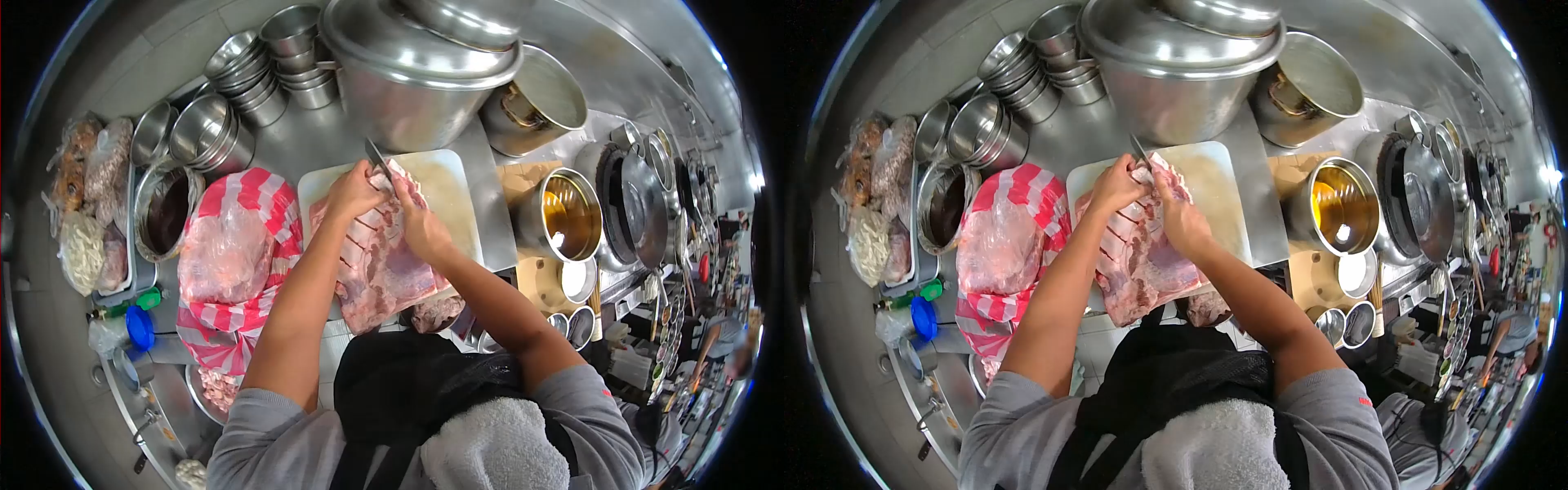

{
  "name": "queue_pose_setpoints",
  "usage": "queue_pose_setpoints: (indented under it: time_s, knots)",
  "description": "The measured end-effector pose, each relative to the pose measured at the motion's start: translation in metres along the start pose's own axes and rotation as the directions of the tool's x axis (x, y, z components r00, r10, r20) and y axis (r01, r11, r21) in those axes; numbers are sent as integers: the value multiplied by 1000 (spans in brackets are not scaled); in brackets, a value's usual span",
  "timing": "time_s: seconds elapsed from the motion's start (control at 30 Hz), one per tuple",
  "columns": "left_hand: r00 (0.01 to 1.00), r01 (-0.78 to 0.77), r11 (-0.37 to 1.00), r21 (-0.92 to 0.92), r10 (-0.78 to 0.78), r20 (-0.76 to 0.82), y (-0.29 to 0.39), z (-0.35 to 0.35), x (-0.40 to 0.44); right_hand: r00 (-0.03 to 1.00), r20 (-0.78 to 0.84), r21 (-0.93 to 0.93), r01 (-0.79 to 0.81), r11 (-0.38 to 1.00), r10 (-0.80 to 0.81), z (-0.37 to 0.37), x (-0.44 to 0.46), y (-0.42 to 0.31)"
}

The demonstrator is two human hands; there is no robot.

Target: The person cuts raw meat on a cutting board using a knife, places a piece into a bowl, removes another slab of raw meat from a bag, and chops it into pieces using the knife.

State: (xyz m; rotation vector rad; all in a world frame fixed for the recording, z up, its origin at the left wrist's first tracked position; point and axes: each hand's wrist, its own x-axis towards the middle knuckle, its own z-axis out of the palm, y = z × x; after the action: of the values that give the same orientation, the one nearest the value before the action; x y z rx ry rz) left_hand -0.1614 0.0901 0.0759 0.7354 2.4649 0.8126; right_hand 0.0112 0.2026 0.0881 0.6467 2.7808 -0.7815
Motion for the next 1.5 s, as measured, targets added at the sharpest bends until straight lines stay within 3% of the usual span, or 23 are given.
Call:
queue_pose_setpoints:
  time_s: [0.03,0.13,0.17,0.23,0.37,0.53,0.67,0.73,0.77,0.83,0.9,0.97,1.0,1.03,1.1,1.27,1.33,1.5]
  knots:
    - [1000,17,1000,-7,-17,-3,-5,4,-1,1000,-25,35,17,999,-16,0,11,-3]
    - [940,-291,953,-89,266,-215,-13,12,-6,992,-82,109,108,988,-100,-2,56,-11]
    - [937,-292,953,-79,269,-220,-17,12,-13,982,-125,150,158,976,-140,-3,66,-12]
    - [915,-342,932,-117,301,-270,-17,12,-19,992,-85,113,101,988,-92,-14,75,-17]
    - [934,-244,961,-129,197,-297,-13,11,-21,976,-93,73,203,976,-196,-8,58,-5]
    - [903,-296,950,-94,247,-351,-16,20,-12,995,77,143,-66,987,56,-14,-61,18]
    - [912,-297,949,-108,248,-328,-13,20,-21,976,155,106,-170,980,153,-18,-79,11]
    - [896,-350,930,-112,298,-329,-19,22,-26,1000,-10,162,7,987,-6,0,-53,21]
    - [874,-412,903,-117,356,-332,-21,22,-29,1000,-9,167,11,986,-10,9,-37,22]
    - [844,-460,882,-103,398,-360,-18,21,-47,953,-273,221,198,955,-135,20,-4,23]
    - [802,-529,844,-91,461,-380,-16,28,-58,966,-233,227,165,960,-111,18,15,27]
    - [782,-579,744,-334,388,-488,-41,42,-57,978,-186,236,138,962,-95,-1,14,32]
    - [845,-520,690,-504,329,-421,-39,39,-59,990,-97,204,118,972,-100,-16,8,35]
    - [843,-526,689,-499,343,-415,-37,37,-60,995,-7,171,99,980,-100,-27,0,36]
    - [894,-400,816,-419,245,-376,-32,33,-59,990,-12,170,137,976,-137,-34,-18,53]
    - [872,-478,626,-615,253,-420,-25,39,-53,981,-85,177,185,967,-172,-30,-77,72]
    - [764,-557,820,-129,446,-466,-32,36,-45,991,-79,214,125,969,-110,-23,-92,73]
    - [800,-503,859,-92,423,-424,-33,36,-44,990,-109,156,101,983,-84,0,-96,68]
